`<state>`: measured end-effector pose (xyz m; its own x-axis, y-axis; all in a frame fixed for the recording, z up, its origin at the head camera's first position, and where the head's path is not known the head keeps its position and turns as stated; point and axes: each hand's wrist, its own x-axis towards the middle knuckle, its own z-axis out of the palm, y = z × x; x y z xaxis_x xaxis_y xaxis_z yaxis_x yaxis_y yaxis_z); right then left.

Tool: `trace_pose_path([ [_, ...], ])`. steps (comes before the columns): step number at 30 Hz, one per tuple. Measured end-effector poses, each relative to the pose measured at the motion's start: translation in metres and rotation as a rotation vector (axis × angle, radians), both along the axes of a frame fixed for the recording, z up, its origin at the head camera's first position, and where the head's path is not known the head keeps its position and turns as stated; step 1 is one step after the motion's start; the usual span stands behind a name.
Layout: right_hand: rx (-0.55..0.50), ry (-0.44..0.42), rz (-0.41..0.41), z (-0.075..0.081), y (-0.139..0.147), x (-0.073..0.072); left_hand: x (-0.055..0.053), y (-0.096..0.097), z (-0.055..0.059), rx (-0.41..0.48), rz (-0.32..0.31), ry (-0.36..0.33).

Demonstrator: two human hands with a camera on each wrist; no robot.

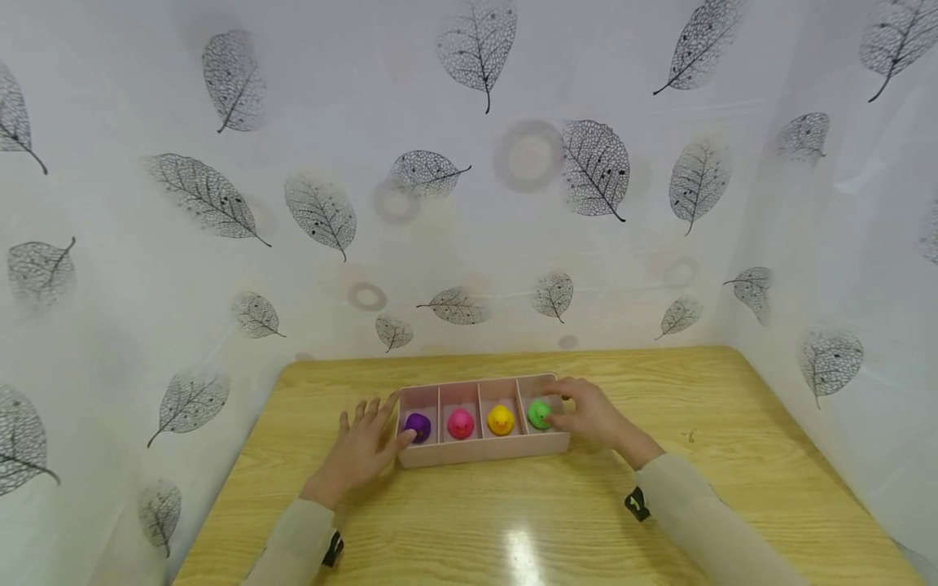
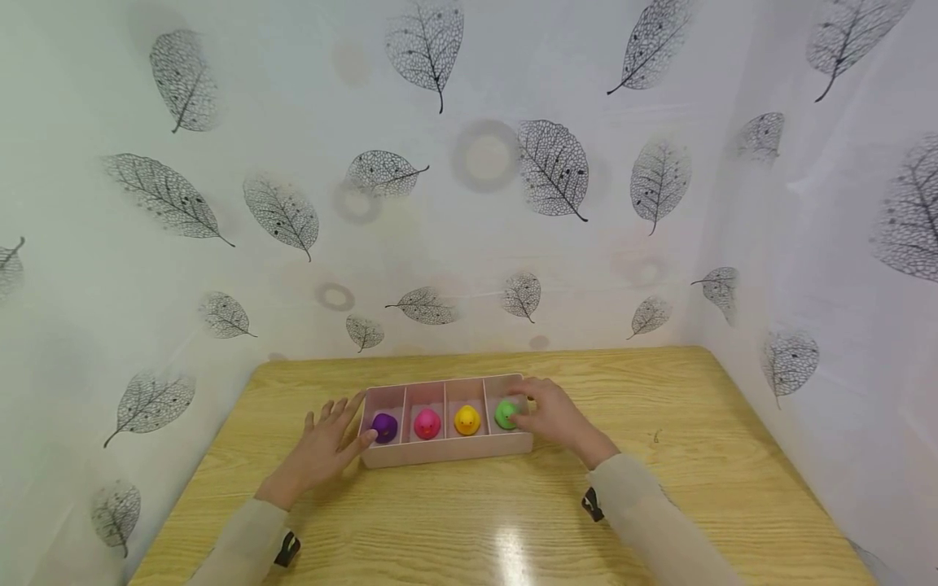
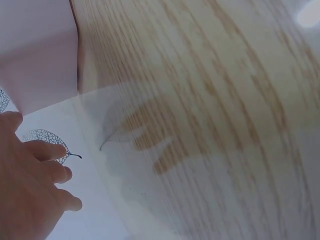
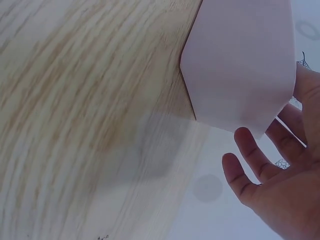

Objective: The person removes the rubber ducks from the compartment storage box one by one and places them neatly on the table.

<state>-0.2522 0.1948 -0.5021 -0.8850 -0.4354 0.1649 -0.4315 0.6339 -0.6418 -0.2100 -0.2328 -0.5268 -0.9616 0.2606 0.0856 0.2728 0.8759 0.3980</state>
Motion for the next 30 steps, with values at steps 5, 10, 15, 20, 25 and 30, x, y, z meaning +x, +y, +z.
trace_pose_path([
  [5,0.027,0.007,-0.003,-0.002,-0.003,-0.002,-0.001,0.001,0.003,-0.011,-0.008,0.005],
  [10,0.057,0.017,0.006,-0.002,-0.005,-0.003,-0.003,0.003,0.003,-0.025,-0.016,-0.006],
  [15,0.065,-0.012,0.013,0.000,-0.007,-0.004,-0.006,0.009,0.004,-0.023,-0.041,-0.021],
  [20,0.087,-0.022,0.036,0.003,-0.010,-0.005,-0.008,0.014,0.004,-0.018,-0.031,-0.021],
  [25,0.140,0.004,0.062,0.004,-0.013,-0.008,-0.009,0.015,0.004,-0.032,-0.023,-0.020],
  [30,0.212,0.037,0.077,0.006,-0.015,-0.012,-0.010,0.015,0.004,-0.028,-0.030,-0.010],
])
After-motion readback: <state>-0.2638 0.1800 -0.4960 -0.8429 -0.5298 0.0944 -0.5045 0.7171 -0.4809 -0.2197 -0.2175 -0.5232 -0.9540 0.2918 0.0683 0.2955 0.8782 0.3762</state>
